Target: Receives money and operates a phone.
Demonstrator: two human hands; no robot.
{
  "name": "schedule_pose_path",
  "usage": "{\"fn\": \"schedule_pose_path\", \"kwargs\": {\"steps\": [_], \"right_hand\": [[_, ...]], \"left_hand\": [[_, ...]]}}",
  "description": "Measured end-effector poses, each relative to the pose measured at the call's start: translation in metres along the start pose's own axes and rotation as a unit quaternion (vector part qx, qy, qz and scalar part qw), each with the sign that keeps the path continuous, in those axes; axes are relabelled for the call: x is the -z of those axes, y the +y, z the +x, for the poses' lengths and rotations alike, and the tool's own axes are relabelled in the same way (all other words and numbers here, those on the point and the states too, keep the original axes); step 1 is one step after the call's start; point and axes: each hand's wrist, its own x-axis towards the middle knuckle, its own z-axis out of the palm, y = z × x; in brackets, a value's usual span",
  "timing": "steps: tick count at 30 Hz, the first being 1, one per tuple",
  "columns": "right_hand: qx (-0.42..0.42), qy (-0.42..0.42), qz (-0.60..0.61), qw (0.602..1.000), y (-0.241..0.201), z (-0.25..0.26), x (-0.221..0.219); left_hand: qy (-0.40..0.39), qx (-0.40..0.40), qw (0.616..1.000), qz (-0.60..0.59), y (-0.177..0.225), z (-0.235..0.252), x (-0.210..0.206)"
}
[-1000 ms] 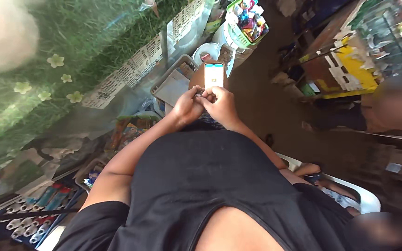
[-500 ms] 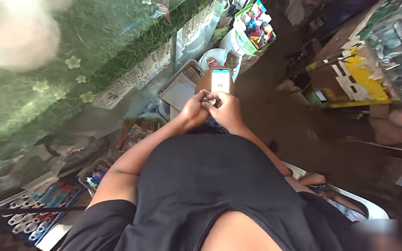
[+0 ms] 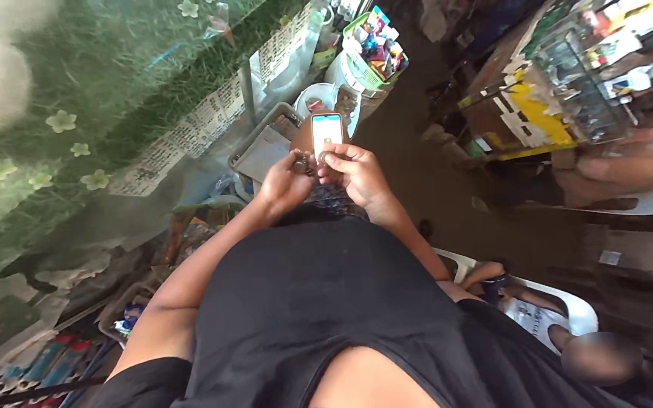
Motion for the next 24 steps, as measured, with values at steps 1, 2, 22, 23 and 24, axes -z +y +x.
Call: {"fn": "schedule_pose_path", "kwargs": {"steps": [1, 2, 22, 23, 24], "right_hand": [[-0.028, 0.005, 0.042, 0.999, -0.002, 0.0, 0.001], [-0.05, 0.012, 0.075, 0.996, -0.004, 0.0, 0.002], [-0.075, 0.036, 0.158, 0.984, -0.014, -0.004, 0.005], [-0.073, 0.036, 0.157, 0.984, -0.014, -0.004, 0.005], [-0.072, 0.036, 0.154, 0.985, -0.014, -0.004, 0.005]], "left_hand": [[0.002, 0.002, 1.0, -0.002, 0.0, 0.0, 0.0], [0.005, 0.003, 1.0, -0.006, 0.0, -0.001, 0.001], [0.041, -0.004, 0.998, -0.039, 0.003, -0.006, -0.002], [0.043, -0.005, 0.998, -0.04, 0.003, -0.006, -0.002], [0.045, -0.006, 0.998, -0.042, 0.003, -0.006, -0.002]]}}
